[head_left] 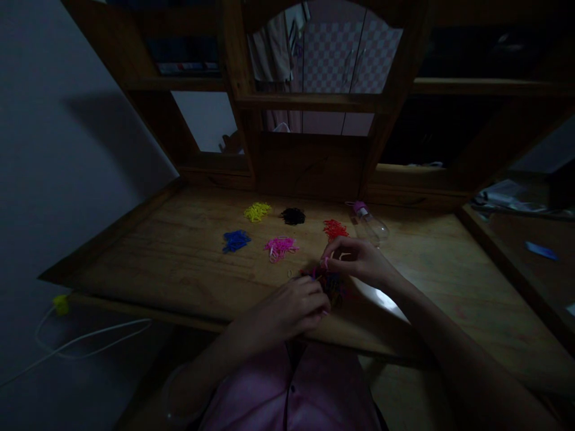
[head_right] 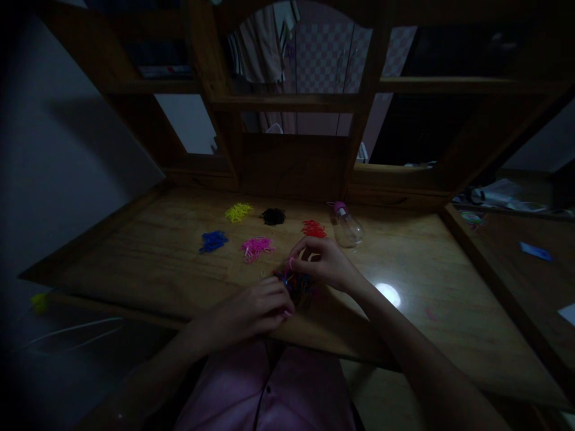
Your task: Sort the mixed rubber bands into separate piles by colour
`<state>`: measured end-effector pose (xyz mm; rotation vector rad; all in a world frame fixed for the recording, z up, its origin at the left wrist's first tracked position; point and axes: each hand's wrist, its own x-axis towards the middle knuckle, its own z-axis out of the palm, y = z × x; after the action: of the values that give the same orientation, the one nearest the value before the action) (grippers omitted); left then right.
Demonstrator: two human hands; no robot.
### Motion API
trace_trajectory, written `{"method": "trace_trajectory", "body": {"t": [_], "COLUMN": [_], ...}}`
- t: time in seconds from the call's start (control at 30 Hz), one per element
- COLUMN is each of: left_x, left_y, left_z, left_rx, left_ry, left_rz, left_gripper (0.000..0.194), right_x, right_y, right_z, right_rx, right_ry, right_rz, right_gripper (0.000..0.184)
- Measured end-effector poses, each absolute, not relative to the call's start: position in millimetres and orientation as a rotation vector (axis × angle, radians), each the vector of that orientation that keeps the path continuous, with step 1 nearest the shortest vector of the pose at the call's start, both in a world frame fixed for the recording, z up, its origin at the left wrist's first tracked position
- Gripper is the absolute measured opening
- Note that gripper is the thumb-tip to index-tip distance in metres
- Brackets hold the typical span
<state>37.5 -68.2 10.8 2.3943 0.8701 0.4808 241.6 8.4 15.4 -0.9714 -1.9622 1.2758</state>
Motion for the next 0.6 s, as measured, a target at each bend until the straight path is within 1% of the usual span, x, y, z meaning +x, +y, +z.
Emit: {"method": "trace_trajectory", "body": {"t": [0.1,0.3,0.47,0.6], "left_x": [21.0,-27.4,-40.1,-41.4], "left_y": [-58.9,-21.0,-3.5,-14.3], "left_z": [12.0,-4.1,-18.5,-20.3], "left_rx": [2.26,2.15,2.216,2.236], "left_ry": [1.006,1.533,1.601,1.634], "left_rz": [0.62,0.997,1.036,1.094], "left_gripper": [0.012,0.012,0.019,0.021], "right_x": [242.3,244.9,245.3,244.9], "right_y": [10.5,16.8,23.7,29.8], "right_z": [13.5,7.1,1.9,-4.0], "right_rx": [-0.975,-0.984,-0.979,-1.022], "right_ry": [-1.932,-1.902,-1.846,-1.821], "right_rz": [1.291,1.321,1.323,1.226], "right_gripper": [0.023,0.023,0.025,0.024]}}
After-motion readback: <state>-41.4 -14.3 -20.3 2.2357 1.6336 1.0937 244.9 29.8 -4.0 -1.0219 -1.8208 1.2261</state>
